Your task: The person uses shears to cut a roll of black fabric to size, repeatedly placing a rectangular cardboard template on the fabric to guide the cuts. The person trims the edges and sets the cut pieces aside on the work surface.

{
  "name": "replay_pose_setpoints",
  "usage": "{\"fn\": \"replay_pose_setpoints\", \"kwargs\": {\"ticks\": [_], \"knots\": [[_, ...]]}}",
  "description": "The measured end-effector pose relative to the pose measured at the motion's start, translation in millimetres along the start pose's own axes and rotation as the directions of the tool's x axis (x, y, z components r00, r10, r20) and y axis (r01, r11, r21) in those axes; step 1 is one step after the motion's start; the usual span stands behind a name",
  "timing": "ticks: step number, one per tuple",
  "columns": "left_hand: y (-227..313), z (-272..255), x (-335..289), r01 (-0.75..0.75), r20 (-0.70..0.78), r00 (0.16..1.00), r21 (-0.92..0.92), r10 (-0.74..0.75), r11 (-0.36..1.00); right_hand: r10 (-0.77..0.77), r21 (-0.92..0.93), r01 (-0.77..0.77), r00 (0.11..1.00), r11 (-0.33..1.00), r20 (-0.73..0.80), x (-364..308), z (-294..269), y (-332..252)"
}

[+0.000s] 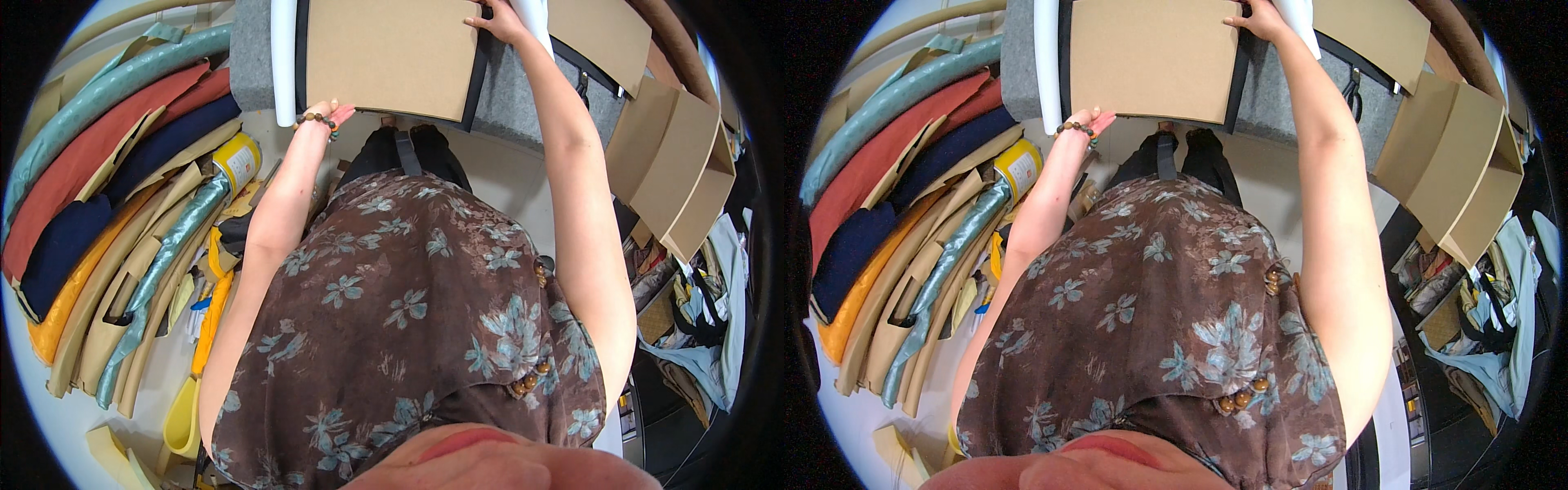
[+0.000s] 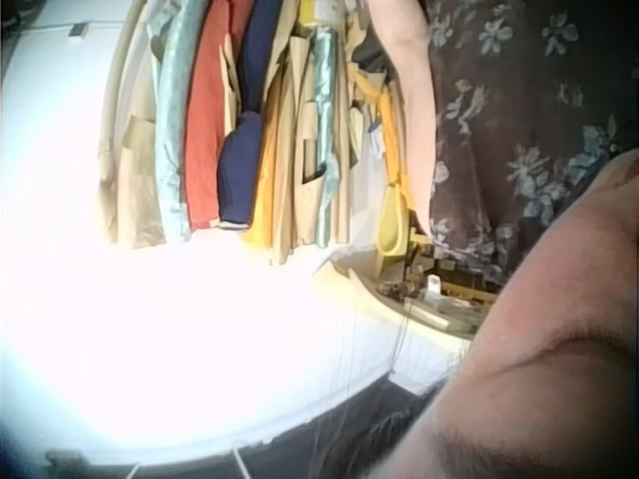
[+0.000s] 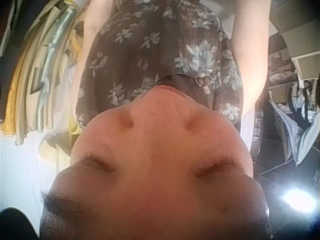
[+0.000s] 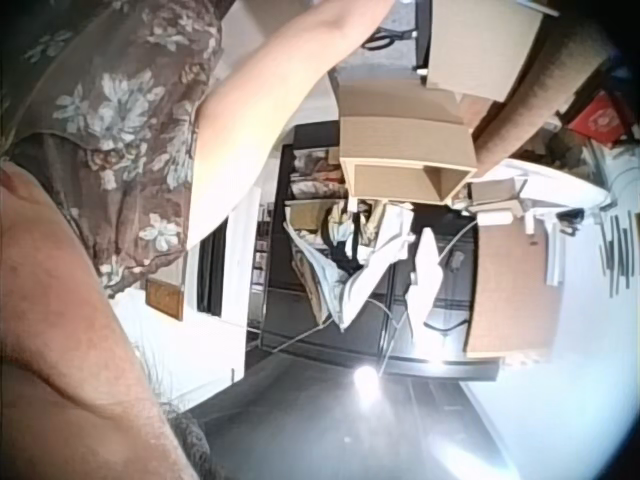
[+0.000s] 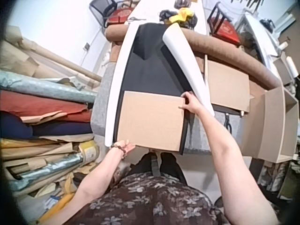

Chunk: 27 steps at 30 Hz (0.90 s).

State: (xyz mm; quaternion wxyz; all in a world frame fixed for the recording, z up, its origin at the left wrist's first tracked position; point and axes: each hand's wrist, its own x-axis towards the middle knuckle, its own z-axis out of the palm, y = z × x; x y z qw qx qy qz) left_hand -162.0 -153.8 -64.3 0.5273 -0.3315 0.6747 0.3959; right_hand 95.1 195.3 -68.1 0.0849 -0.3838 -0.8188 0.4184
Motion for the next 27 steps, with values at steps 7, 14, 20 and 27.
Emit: {"fn": "replay_pose_setpoints", "kwargs": {"ticks": [7, 14, 20, 27], "knots": [[-13, -7, -6, -0.076, -0.016, 0.997, 0.194, 0.081, 0.978, -0.026, -0.032, 0.026, 1.0, 0.999, -0.003, 3, 0, 2], [-25, 57, -65, -0.713, 0.474, 0.347, 0.694, 0.81, -0.101, 0.013, 0.001, -0.013, 0.998, 1.0, -0.065, 1, 4, 8], [10, 106, -98, -0.29, 0.638, 0.48, 0.763, 0.602, -0.578, 0.206, 0.694, -0.132, 0.978, 0.707, -0.024, 3, -27, 8], [47, 49, -10, -0.574, 0.334, 0.154, 0.796, 0.93, -0.191, 0.153, 0.363, -0.02, 0.928, 0.932, -0.341, -2, -39, 14]]}}
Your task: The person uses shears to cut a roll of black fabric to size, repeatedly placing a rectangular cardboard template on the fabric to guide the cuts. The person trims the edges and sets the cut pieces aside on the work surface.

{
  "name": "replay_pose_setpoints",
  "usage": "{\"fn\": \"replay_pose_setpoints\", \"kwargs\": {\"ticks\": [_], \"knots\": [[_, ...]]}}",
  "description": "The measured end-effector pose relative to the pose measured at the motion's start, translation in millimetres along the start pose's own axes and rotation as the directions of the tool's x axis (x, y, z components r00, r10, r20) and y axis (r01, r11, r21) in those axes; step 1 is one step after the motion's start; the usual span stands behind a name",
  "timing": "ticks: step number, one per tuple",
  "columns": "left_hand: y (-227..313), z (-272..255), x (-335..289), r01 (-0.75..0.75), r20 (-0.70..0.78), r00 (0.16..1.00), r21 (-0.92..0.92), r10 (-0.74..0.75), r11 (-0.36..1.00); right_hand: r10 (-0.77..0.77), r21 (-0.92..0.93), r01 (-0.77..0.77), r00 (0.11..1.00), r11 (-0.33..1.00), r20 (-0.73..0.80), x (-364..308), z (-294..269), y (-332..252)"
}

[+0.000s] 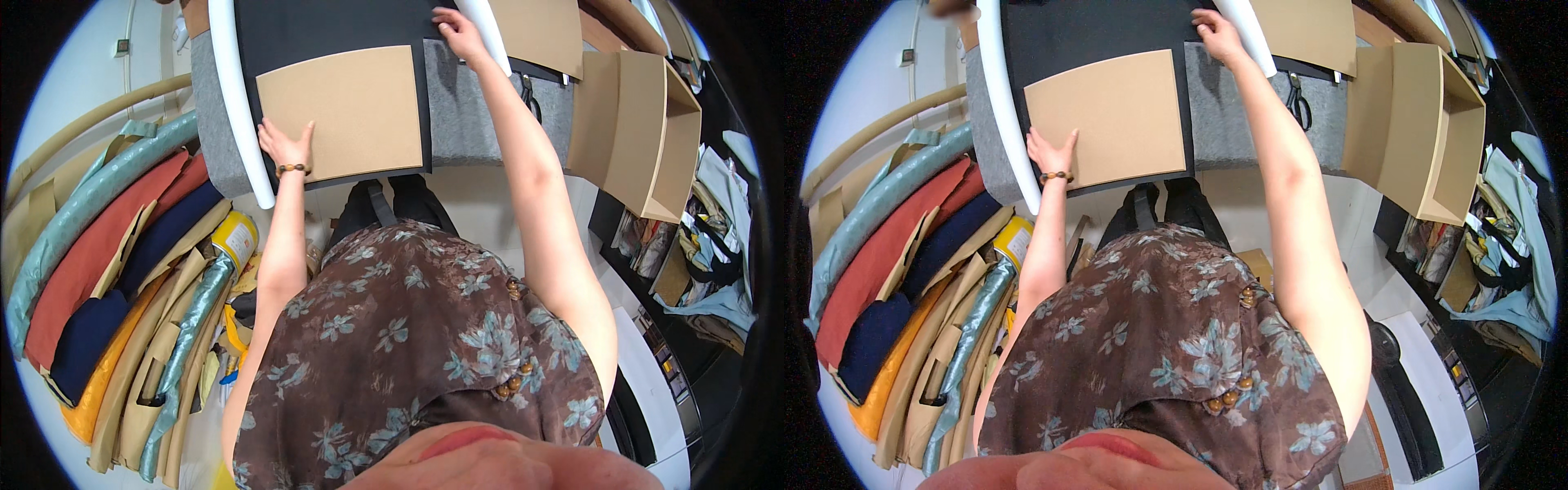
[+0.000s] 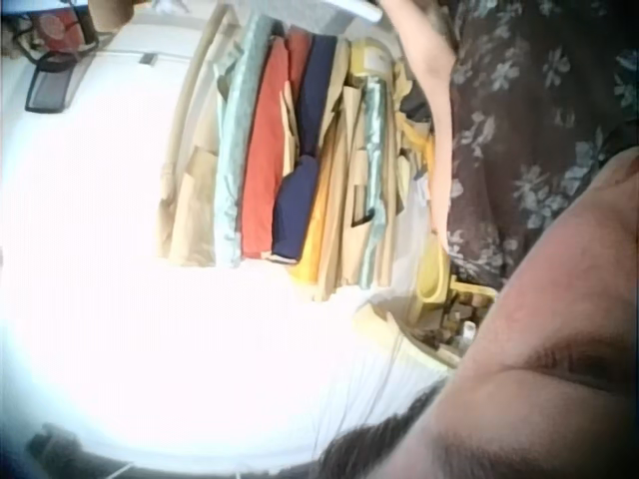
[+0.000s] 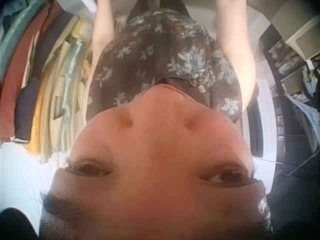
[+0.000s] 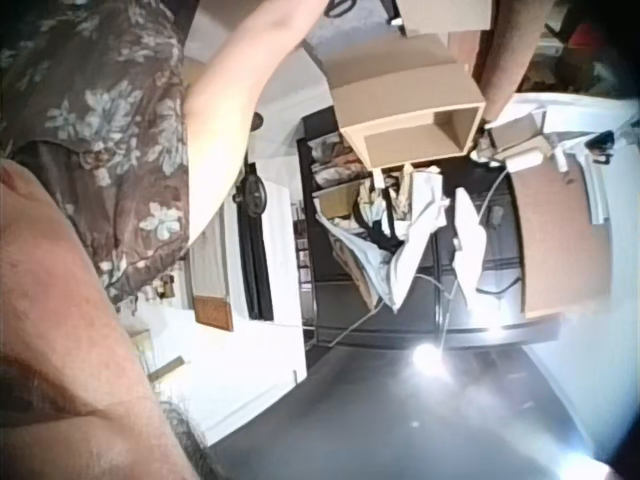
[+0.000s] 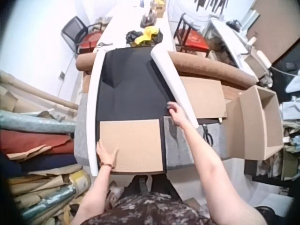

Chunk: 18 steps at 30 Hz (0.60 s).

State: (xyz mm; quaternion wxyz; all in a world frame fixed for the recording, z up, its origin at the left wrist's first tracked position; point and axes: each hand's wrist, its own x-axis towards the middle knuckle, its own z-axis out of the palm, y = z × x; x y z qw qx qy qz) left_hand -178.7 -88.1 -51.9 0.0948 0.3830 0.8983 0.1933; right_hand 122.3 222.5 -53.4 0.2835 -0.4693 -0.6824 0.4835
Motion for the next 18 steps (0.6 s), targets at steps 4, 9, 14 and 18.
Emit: {"fn": "replay_pose_setpoints", "kwargs": {"ticks": [4, 9, 14, 18], "knots": [[-17, -2, 16, -0.03, -0.002, 1.0, -0.125, 0.03, 0.992, 0.167, -0.41, -0.013, 0.924, 0.912, 0.343, -6, 15, -24], [-18, 0, 18, 0.011, 0.021, 1.0, -0.257, -0.005, 0.966, -0.009, -0.441, 0.205, 0.914, 0.874, 0.406, -5, 22, -7], [-21, 0, 18, 0.012, 0.027, 1.0, -0.284, -0.005, 0.959, -0.039, -0.4, 0.197, 0.928, 0.895, 0.37, -7, 25, -1], [-22, 1, 17, 0.023, 0.036, 0.999, -0.298, -0.013, 0.954, -0.026, -0.41, 0.192, 0.926, 0.892, 0.377, -8, 22, -2]]}}
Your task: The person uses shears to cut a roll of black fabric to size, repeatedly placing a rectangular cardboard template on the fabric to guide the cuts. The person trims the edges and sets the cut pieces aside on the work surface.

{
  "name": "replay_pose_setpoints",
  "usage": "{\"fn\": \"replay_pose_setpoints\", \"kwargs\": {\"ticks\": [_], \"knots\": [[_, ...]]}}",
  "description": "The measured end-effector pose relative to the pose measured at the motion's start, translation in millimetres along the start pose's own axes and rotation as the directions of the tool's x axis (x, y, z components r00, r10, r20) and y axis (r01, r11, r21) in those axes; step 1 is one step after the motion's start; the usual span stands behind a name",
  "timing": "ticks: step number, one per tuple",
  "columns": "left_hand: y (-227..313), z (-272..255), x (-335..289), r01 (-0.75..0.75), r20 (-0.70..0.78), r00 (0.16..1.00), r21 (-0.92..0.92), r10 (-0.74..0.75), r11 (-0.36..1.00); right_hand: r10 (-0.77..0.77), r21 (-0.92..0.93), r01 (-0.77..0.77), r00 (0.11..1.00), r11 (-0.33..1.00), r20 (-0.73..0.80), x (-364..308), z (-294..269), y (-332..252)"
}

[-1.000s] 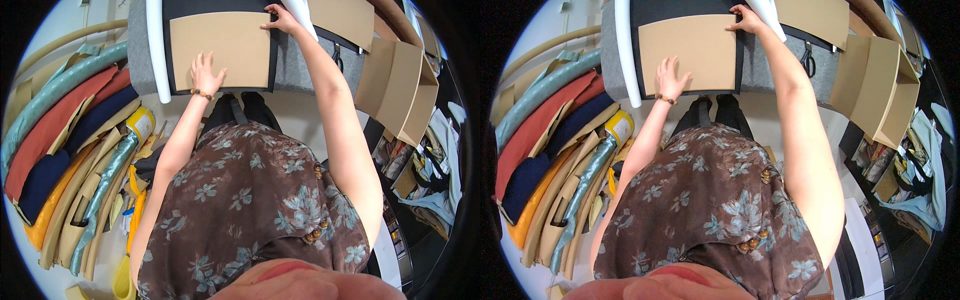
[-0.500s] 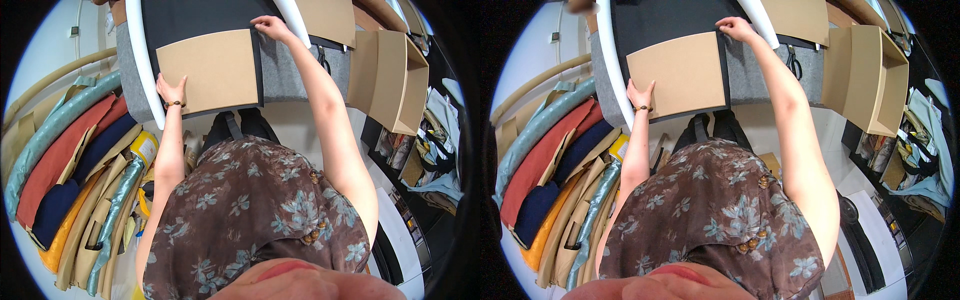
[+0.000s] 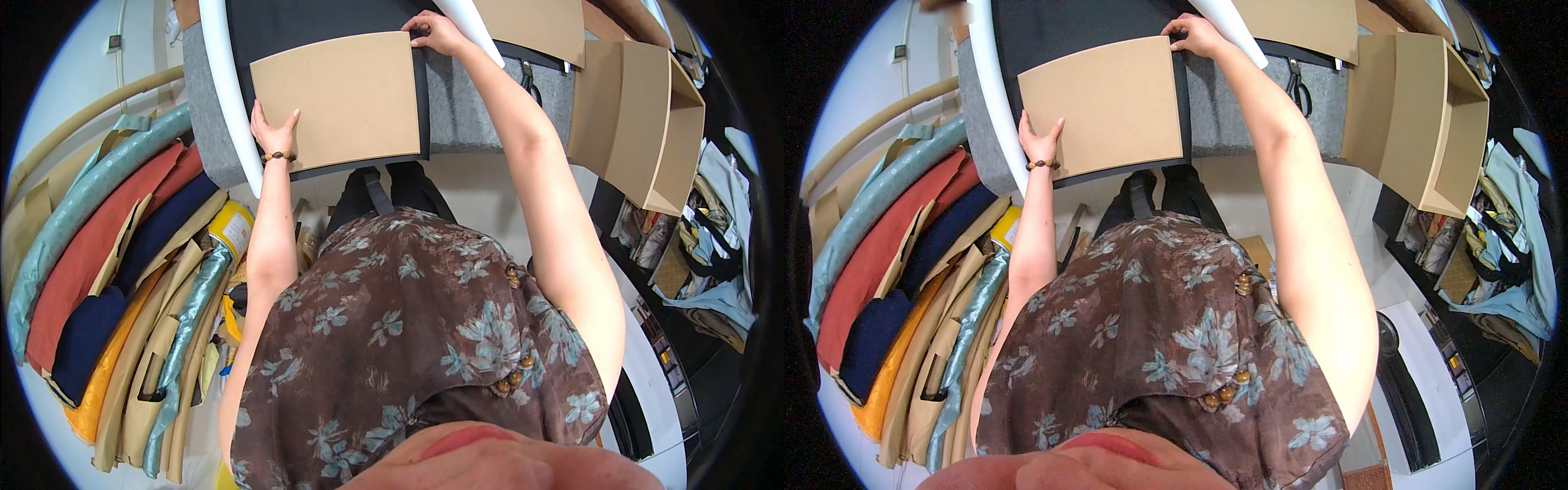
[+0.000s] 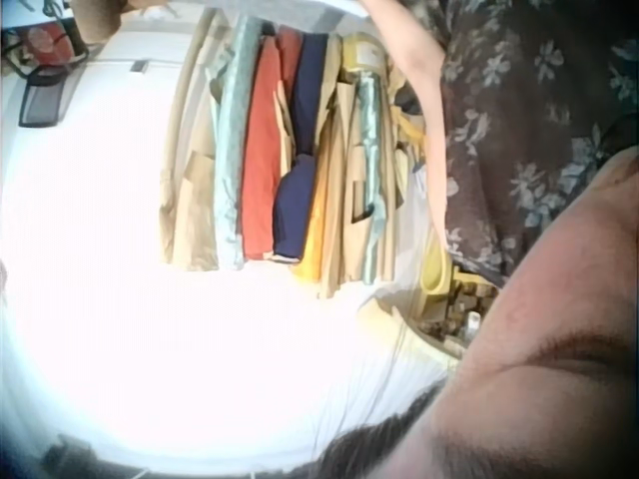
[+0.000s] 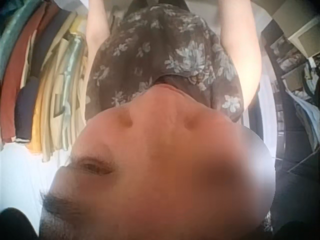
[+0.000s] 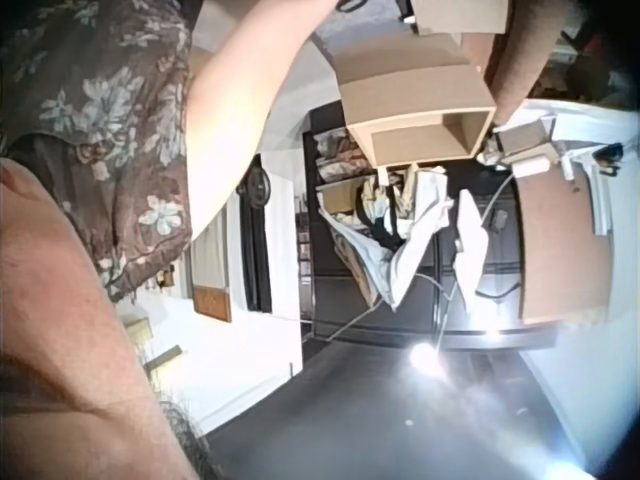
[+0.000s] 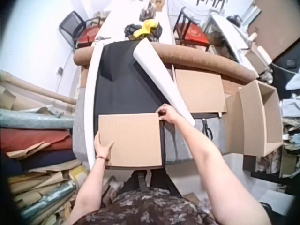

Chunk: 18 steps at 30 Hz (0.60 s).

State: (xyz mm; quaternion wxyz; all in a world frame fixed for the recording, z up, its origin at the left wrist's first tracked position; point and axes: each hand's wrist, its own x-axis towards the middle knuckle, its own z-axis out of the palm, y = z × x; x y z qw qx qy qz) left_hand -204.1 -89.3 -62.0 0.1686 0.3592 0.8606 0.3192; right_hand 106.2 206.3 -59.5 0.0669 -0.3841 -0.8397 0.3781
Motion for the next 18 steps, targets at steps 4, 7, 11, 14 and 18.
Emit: {"fn": "replay_pose_setpoints", "kwargs": {"ticks": [4, 7, 11, 14, 18], "knots": [[-6, 0, 3, 0.056, 0.047, 0.998, -0.119, -0.051, 0.991, -0.004, -0.034, 0.003, 0.999, 0.999, -0.036, -3, 5, 0], [-15, -2, 4, 0.048, 0.063, 0.997, -0.186, -0.036, 0.981, -0.015, -0.066, 0.012, 0.999, 0.998, -0.038, -3, 3, -3], [-23, 0, 6, 0.052, 0.058, 0.998, -0.225, -0.04, 0.973, -0.057, -0.041, 0.055, 0.997, 0.998, -0.06, -2, 5, -4], [-18, -2, 5, 0.019, 0.054, 0.998, -0.183, -0.01, 0.983, -0.075, -0.061, 0.071, 0.994, 0.996, -0.08, -2, 10, 3], [-14, -7, 3, 0.013, 0.047, 0.999, -0.19, -0.005, 0.982, -0.098, -0.048, 0.098, 0.995, 0.994, -0.012, 7, 17, 14]]}}
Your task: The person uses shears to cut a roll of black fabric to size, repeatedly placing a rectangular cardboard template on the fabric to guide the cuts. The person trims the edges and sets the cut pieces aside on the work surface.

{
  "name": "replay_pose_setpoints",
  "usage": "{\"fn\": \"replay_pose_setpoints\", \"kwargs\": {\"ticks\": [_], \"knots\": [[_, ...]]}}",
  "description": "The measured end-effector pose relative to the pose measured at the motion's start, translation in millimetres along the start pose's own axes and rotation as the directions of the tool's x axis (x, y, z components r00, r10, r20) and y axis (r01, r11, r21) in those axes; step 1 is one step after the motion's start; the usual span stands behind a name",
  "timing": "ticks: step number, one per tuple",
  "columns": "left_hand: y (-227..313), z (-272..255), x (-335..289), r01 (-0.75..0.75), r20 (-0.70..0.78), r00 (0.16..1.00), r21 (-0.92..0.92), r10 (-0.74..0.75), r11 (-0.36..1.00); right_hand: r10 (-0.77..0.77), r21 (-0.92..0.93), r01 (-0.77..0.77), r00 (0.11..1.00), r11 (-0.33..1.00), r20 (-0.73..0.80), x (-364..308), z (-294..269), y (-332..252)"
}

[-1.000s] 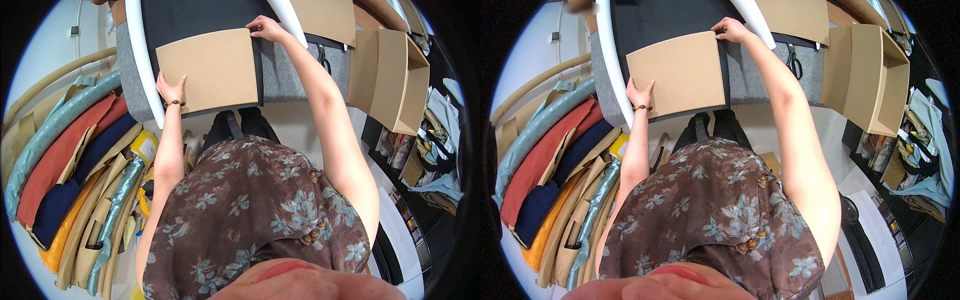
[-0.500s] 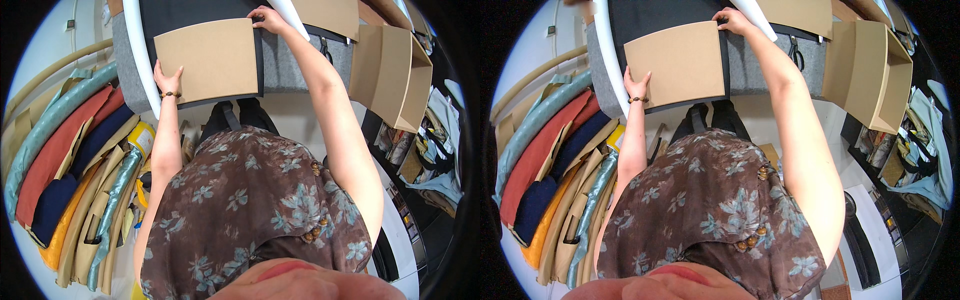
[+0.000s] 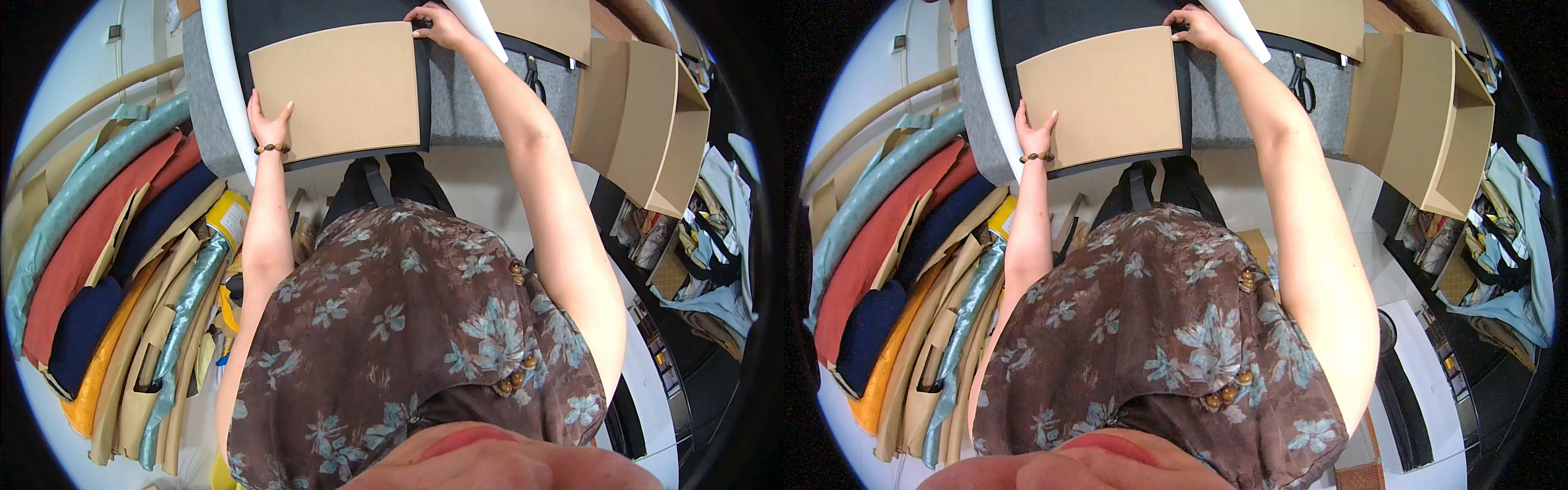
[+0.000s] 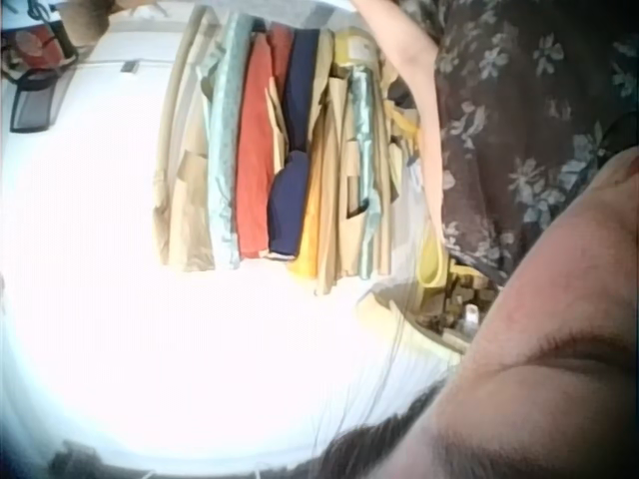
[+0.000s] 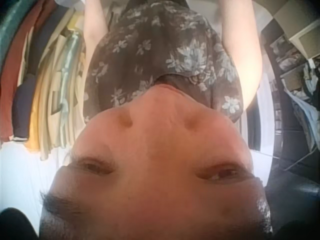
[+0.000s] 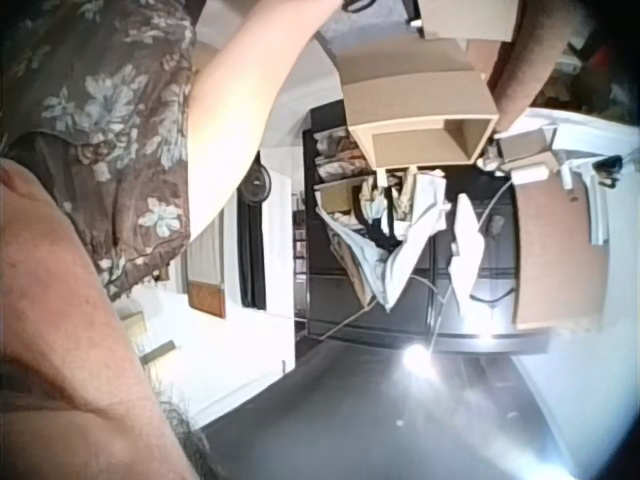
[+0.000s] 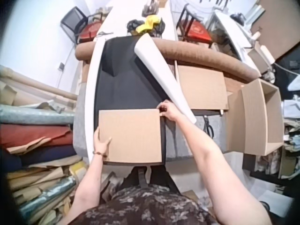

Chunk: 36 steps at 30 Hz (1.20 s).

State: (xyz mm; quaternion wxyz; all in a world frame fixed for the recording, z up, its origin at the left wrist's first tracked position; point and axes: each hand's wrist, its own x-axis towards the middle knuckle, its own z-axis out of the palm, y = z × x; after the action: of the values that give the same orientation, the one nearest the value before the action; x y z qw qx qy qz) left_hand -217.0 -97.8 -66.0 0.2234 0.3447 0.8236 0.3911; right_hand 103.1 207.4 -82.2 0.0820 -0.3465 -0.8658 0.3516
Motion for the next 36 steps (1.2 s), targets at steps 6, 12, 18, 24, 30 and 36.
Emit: {"fn": "replay_pose_setpoints", "kwargs": {"ticks": [6, 12, 18, 24, 30, 36], "knots": [[24, 11, 4, -0.105, 0.013, 0.994, 0.466, 0.112, 0.879, 0.182, 0.332, -0.166, 0.983, 0.928, -0.016, -4, -2, 29], [143, 118, 82, 0.017, 0.409, 0.9, -0.379, 0.151, 0.925, 0.361, 0.535, -0.248, 0.925, 0.808, -0.117, -63, -60, -1], [256, 214, 114, 0.374, 0.726, 0.687, -0.312, -0.035, 0.873, 0.365, 0.088, -0.38, 0.762, 0.921, -0.535, -132, -41, -29], [246, 222, 162, 0.195, 0.681, 0.729, -0.306, 0.071, 0.932, 0.47, -0.173, -0.64, 0.697, 0.749, -0.541, -181, 11, -54], [233, 238, 219, 0.436, 0.797, 0.601, -0.261, -0.063, 0.861, 0.647, -0.062, -0.698, 0.69, 0.714, -0.325, -200, 17, -88], [230, 276, 212, 0.509, 0.871, 0.487, -0.343, 0.064, 0.79, 0.782, 0.115, -0.773, 0.62, 0.624, -0.071, -295, -38, -201]]}}
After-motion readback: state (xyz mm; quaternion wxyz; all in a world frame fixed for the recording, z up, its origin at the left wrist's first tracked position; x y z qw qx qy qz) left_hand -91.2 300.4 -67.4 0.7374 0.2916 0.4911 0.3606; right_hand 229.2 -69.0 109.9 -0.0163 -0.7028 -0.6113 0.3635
